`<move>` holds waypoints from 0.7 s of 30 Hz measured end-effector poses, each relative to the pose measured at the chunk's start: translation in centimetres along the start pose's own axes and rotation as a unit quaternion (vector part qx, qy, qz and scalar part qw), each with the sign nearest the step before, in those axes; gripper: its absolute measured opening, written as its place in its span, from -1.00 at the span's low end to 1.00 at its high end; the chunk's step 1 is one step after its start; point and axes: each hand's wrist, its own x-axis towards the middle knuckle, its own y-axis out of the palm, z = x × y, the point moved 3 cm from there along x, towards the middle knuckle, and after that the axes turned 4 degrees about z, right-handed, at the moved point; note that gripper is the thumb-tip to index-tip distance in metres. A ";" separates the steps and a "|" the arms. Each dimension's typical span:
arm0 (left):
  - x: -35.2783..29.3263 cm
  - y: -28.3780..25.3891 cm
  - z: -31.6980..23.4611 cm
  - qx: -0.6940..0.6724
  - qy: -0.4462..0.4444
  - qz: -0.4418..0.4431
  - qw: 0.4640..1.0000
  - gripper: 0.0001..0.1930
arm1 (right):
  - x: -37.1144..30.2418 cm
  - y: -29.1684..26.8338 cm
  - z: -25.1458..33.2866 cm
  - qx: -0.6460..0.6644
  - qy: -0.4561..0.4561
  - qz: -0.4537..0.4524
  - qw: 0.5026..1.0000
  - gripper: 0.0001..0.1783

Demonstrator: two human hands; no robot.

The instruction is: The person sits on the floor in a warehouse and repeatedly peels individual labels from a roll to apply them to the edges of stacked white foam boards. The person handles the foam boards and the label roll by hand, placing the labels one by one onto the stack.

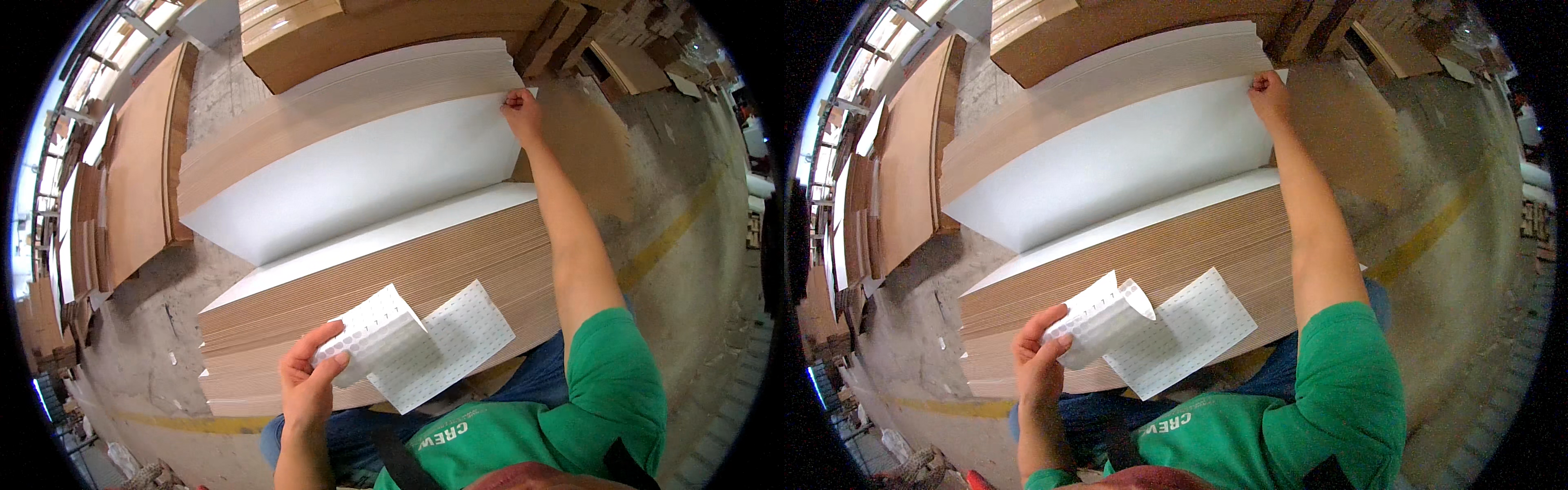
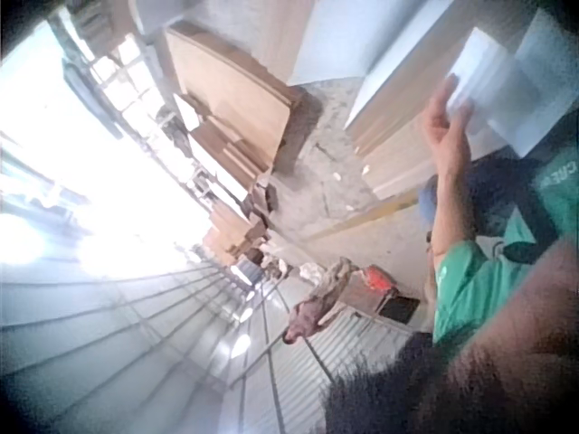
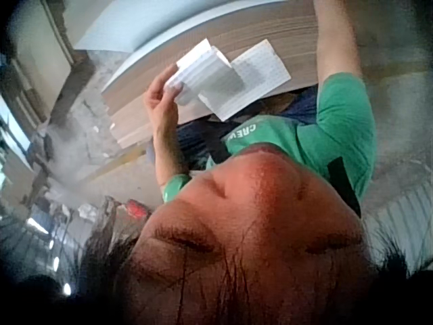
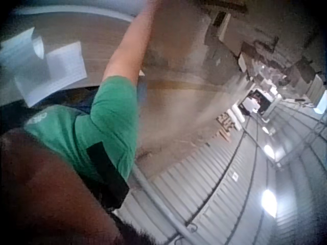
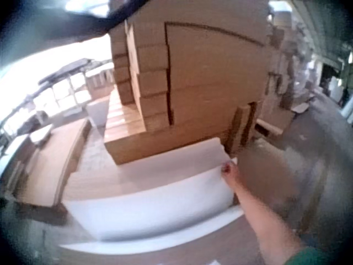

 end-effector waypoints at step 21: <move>-0.6 0.0 -0.2 -0.005 0.021 0.022 1.000 -0.61 | -0.9 -4.3 -3.2 0.045 0.247 0.129 0.959 -0.77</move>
